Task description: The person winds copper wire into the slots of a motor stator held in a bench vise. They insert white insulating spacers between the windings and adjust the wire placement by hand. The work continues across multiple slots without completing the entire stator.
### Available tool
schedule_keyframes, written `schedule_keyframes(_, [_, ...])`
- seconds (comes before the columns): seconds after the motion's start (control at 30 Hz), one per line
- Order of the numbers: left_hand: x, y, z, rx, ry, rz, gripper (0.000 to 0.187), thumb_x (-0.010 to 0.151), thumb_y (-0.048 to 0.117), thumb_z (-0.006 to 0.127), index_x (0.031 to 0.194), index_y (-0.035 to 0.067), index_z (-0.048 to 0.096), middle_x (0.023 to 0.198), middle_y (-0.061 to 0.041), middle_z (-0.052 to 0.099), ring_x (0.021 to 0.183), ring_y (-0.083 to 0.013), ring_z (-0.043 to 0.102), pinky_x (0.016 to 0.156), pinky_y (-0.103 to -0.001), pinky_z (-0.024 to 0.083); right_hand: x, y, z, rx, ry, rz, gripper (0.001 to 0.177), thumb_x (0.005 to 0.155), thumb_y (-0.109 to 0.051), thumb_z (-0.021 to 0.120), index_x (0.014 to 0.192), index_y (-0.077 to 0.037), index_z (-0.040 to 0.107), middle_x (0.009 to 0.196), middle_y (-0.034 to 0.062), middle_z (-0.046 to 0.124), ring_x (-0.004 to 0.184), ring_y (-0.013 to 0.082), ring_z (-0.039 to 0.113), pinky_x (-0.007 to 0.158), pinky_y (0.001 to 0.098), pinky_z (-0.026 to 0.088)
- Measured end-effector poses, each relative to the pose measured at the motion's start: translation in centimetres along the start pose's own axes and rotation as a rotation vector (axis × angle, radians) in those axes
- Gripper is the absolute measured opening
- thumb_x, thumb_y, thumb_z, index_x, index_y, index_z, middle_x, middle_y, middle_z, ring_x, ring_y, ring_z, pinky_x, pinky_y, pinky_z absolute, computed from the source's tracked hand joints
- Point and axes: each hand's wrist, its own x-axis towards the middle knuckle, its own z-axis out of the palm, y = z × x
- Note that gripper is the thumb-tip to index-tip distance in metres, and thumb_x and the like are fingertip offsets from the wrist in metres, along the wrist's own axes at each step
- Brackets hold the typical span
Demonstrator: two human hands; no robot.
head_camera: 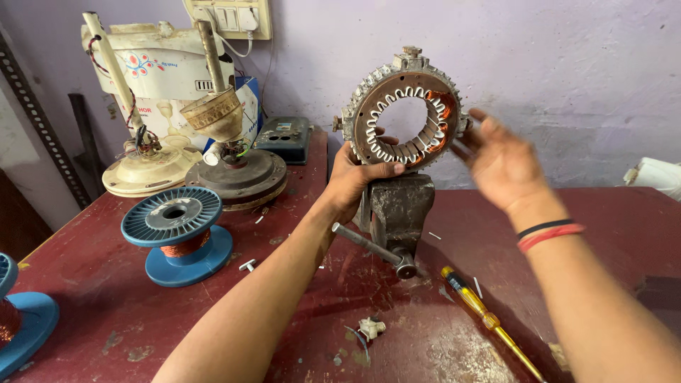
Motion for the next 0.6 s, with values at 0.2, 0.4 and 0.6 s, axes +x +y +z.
schedule_keyframes(0.2, [0.3,-0.6,-0.6,0.002,-0.014,-0.035,0.061,0.07,-0.003,0.085,0.123,0.003,0.055,0.107,-0.013,0.07,0.094,-0.0232,0.072,0.084,-0.04,0.064,-0.4,4.8,2.1,-0.018,-0.14,0.011,0.083,0.074,-0.029,0.089,0.144,-0.002,0.055,0.136,0.0119,0.064,0.13,0.0312,0.056,0.116,0.0435,0.041])
schedule_keyframes(0.4, [0.3,-0.9,-0.8,0.003,-0.032,-0.019,0.06,0.072,-0.002,0.086,0.123,0.002,0.055,0.106,-0.015,0.07,0.094,-0.0239,0.072,0.085,-0.04,0.063,-0.7,4.9,4.8,0.03,-0.114,0.069,0.09,0.07,-0.017,0.086,0.147,-0.013,0.039,0.131,0.0094,0.062,0.121,0.0268,0.061,0.104,0.0457,0.053])
schedule_keyframes(0.6, [0.1,-0.3,-0.4,-0.019,-0.002,-0.042,0.064,0.069,-0.002,0.084,0.124,0.001,0.051,0.107,-0.016,0.07,0.096,-0.0274,0.073,0.087,-0.042,0.064,-0.7,5.1,4.6,-0.044,-0.095,0.062,0.082,0.074,-0.015,0.08,0.147,-0.009,0.045,0.124,0.0112,0.065,0.114,0.0242,0.065,0.1,0.0409,0.055])
